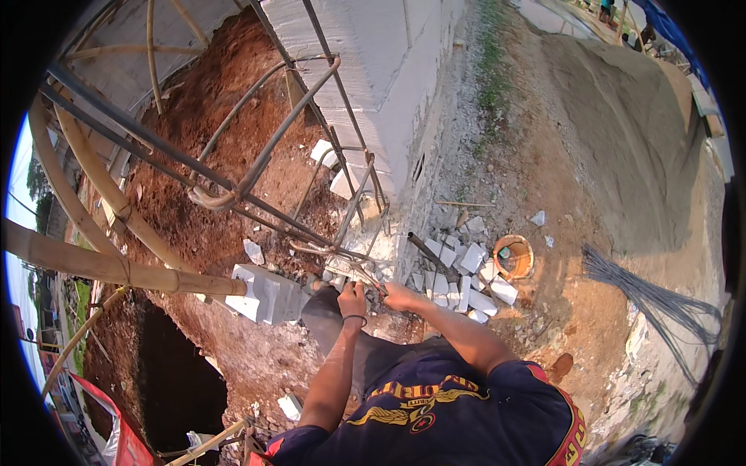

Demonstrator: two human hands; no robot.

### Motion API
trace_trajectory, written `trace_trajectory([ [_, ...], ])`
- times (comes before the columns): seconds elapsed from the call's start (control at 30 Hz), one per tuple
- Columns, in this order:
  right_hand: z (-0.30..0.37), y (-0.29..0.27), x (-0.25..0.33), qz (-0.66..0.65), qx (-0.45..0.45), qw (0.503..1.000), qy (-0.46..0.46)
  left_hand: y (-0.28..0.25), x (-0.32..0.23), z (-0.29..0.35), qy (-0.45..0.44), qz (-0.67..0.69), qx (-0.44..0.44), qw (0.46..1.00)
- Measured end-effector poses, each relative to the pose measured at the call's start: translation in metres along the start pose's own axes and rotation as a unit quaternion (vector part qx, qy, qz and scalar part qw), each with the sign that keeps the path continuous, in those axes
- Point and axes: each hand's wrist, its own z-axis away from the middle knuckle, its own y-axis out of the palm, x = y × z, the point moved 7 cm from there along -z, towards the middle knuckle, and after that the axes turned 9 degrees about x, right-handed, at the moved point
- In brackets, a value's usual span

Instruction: The person assembles a metal scaffolding structure by hand, inserting and securing metal rods into a frame. They repeatedly adjust and tighten connections between vertical and horizontal bars.

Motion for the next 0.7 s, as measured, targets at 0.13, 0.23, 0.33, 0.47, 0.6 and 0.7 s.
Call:
trace_trajectory([
  [0.13,-0.001,-0.008,0.001,0.013,-0.008,0.999,-0.029,0.001,0.0,0.0,-0.047,-0.004,0.042,0.998],
  [0.23,0.006,-0.015,0.006,-0.056,-0.004,0.998,-0.034,0.002,0.001,0.004,-0.063,0.01,0.051,0.997],
  [0.33,0.011,-0.014,0.011,-0.139,0.058,0.988,-0.038,0.005,0.008,0.002,-0.076,0.037,0.022,0.996],
  [0.47,0.012,0.007,0.004,-0.364,0.171,0.916,-0.006,0.043,0.044,0.001,-0.29,0.209,0.134,0.924],
  [0.6,0.013,0.026,-0.006,-0.548,0.197,0.812,0.034,0.081,0.032,0.001,-0.304,0.56,0.166,0.752],
  [0.7,0.023,0.016,-0.009,-0.326,0.086,0.942,0.004,0.086,0.029,0.001,-0.301,0.567,0.149,0.752],
])
